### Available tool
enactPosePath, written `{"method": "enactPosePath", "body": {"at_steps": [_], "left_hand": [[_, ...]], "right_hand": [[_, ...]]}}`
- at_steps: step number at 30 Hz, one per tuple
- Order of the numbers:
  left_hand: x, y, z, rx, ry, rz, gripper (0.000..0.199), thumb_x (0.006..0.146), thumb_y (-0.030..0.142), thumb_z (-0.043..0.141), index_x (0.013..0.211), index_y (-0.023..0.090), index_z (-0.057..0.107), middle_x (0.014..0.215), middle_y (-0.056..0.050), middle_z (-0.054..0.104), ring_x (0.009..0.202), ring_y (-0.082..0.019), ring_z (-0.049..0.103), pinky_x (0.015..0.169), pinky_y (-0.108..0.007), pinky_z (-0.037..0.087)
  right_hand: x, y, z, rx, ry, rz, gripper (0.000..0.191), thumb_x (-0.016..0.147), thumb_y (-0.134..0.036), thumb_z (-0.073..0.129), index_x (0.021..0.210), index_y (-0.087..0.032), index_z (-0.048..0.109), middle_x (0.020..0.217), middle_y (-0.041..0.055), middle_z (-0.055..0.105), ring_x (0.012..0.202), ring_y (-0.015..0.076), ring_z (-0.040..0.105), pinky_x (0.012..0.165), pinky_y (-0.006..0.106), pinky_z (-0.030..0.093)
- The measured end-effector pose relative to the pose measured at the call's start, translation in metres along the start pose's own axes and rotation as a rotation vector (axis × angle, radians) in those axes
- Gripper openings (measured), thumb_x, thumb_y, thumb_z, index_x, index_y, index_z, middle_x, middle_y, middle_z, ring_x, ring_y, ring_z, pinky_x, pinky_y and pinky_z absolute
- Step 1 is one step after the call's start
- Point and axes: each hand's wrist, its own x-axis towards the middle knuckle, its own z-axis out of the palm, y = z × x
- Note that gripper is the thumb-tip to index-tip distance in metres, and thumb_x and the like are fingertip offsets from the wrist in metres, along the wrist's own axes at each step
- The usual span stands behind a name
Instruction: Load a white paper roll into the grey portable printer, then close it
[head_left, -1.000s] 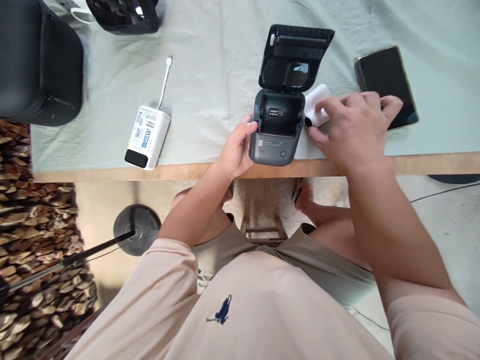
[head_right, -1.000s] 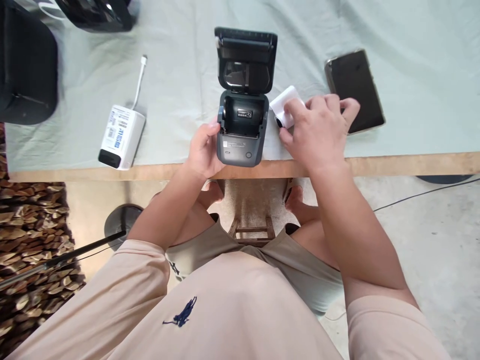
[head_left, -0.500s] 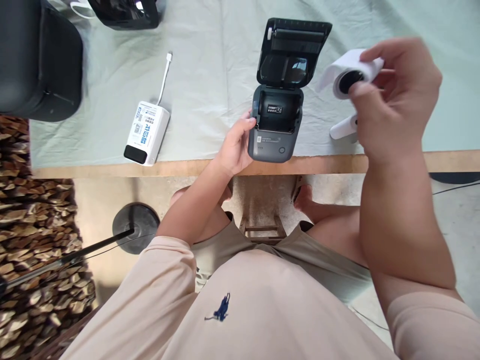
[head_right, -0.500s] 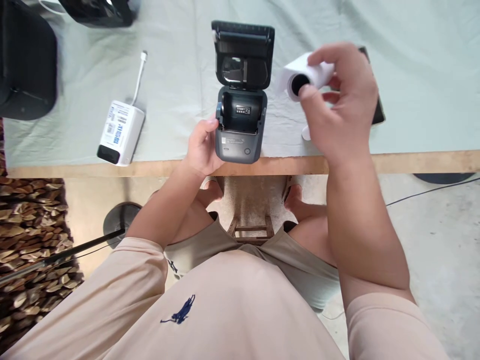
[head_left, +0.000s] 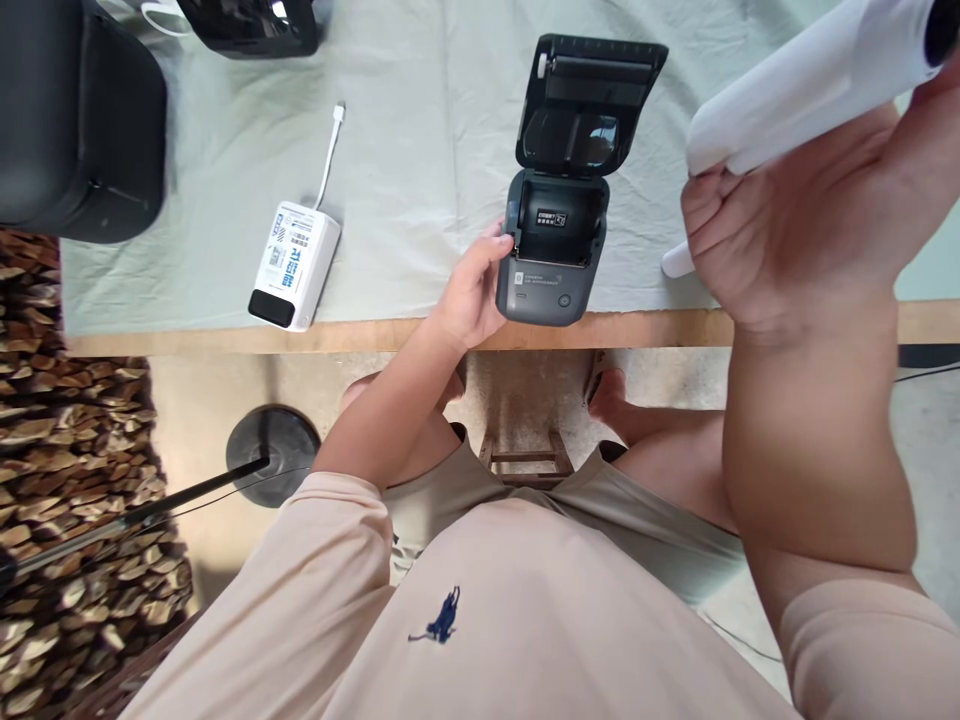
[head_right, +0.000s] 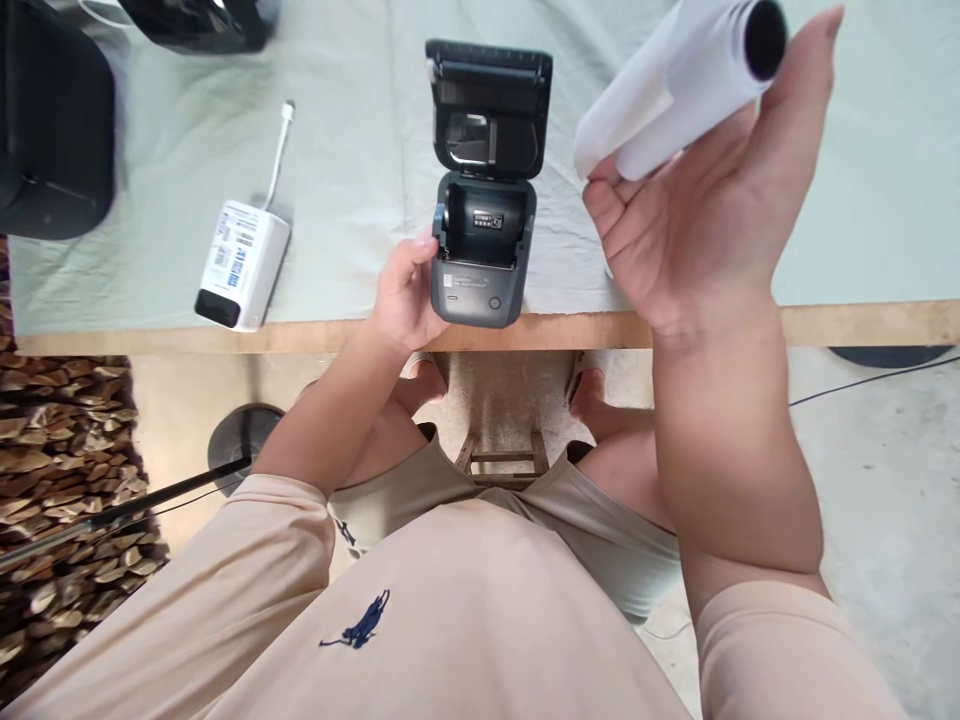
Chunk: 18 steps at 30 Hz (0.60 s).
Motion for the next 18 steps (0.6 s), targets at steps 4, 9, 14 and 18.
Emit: {"method": "enactPosePath", "body": {"at_steps": [4, 9, 14, 18], "left_hand": [[0.000, 0.000, 0.000, -0.001, 0.015, 0.003, 0.025, 0.089, 0.050, 0.077, 0.098, 0.026, 0.074, 0.109, -0.007, 0.088, 0.140, -0.038, 0.080, 0.109, -0.047, 0.073], [-0.001, 0.000, 0.000, 0.036, 0.048, -0.016, 0.026, 0.090, 0.051, 0.075, 0.100, 0.026, 0.075, 0.107, -0.007, 0.088, 0.137, -0.038, 0.082, 0.106, -0.047, 0.074], [0.000, 0.000, -0.001, 0.024, 0.031, -0.014, 0.027, 0.089, 0.051, 0.077, 0.101, 0.026, 0.075, 0.109, -0.006, 0.088, 0.137, -0.038, 0.082, 0.106, -0.048, 0.074], [-0.001, 0.000, 0.000, 0.004, 0.015, -0.006, 0.026, 0.089, 0.050, 0.077, 0.101, 0.026, 0.075, 0.115, -0.007, 0.089, 0.143, -0.038, 0.079, 0.111, -0.048, 0.072]], "right_hand": [[0.005, -0.006, -0.015, 0.003, -0.051, 0.114, 0.064, 0.034, -0.058, 0.119, 0.072, -0.035, 0.073, 0.076, -0.0097, 0.069, 0.086, 0.0135, 0.080, 0.073, 0.020, 0.074], [0.000, -0.008, -0.008, -0.013, -0.142, 0.146, 0.056, 0.042, -0.058, 0.118, 0.076, -0.036, 0.079, 0.084, -0.0145, 0.078, 0.078, 0.0078, 0.077, 0.064, 0.012, 0.066], [-0.018, -0.002, 0.018, 0.113, -0.071, 0.051, 0.047, 0.052, -0.054, 0.114, 0.072, -0.033, 0.077, 0.076, -0.0165, 0.075, 0.075, 0.0057, 0.076, 0.063, 0.013, 0.065], [-0.019, -0.005, 0.014, 0.100, -0.001, 0.062, 0.058, 0.041, -0.040, 0.120, 0.065, -0.033, 0.068, 0.068, -0.0178, 0.065, 0.070, 0.0044, 0.069, 0.069, 0.015, 0.066]]}}
